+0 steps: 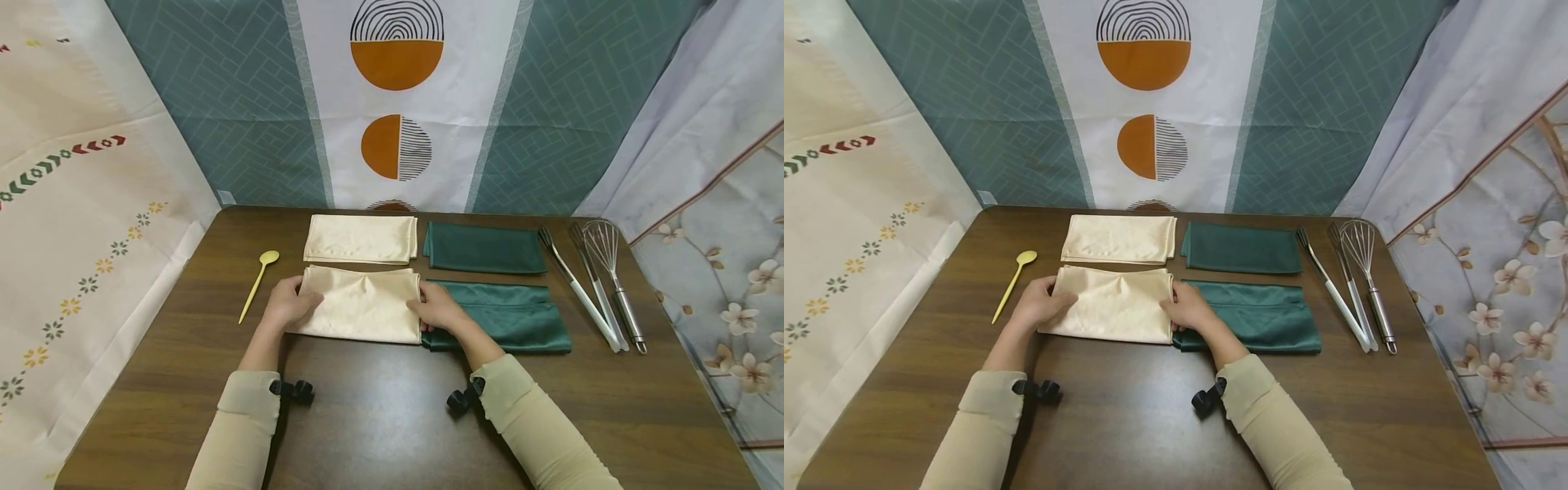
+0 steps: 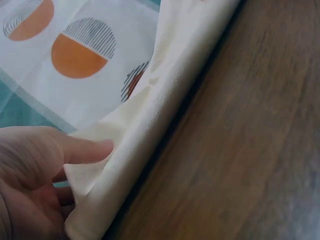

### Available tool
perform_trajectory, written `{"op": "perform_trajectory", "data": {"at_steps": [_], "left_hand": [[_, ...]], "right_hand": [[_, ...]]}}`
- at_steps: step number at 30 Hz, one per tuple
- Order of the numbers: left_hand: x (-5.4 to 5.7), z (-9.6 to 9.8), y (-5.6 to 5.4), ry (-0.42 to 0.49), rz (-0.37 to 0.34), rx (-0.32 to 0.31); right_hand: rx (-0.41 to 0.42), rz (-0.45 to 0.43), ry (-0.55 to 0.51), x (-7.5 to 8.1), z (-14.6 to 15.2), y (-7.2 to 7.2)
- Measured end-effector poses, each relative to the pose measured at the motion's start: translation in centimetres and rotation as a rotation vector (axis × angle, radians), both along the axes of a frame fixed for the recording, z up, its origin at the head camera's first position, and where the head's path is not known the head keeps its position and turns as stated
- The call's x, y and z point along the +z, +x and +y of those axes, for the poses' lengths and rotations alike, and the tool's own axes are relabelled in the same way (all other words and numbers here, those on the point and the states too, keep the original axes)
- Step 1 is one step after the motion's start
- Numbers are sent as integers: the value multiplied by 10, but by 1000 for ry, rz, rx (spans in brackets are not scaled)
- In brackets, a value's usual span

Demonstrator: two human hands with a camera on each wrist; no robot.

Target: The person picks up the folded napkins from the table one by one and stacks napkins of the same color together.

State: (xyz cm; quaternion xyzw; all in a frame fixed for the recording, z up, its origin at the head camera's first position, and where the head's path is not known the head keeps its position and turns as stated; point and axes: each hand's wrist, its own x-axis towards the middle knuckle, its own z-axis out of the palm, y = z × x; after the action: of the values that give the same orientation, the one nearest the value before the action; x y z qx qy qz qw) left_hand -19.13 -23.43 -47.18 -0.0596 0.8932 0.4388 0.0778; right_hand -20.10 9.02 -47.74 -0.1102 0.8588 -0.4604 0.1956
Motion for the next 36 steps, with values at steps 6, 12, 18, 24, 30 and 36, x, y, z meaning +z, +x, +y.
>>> {"op": "perform_trajectory", "data": {"at_steps": [6,12,18,24,30,36], "left_hand": [[2,-6,8,-92,-30,-20],[0,-13,13,-106,27,-52],[2,-19,15,-139,-14,-164],[0,-20,17,-131,11,-157],[-5,-26,20,-115,121,-142],[-9,-28,22,-59,189,-124]], "right_hand": [[-20,18,-1,-1,1,1],[-8,44,-3,-2,4,1],[66,43,-7,-1,9,0],[126,48,18,0,13,1],[98,0,-67,-1,12,2],[88,18,-121,-6,13,0]]}}
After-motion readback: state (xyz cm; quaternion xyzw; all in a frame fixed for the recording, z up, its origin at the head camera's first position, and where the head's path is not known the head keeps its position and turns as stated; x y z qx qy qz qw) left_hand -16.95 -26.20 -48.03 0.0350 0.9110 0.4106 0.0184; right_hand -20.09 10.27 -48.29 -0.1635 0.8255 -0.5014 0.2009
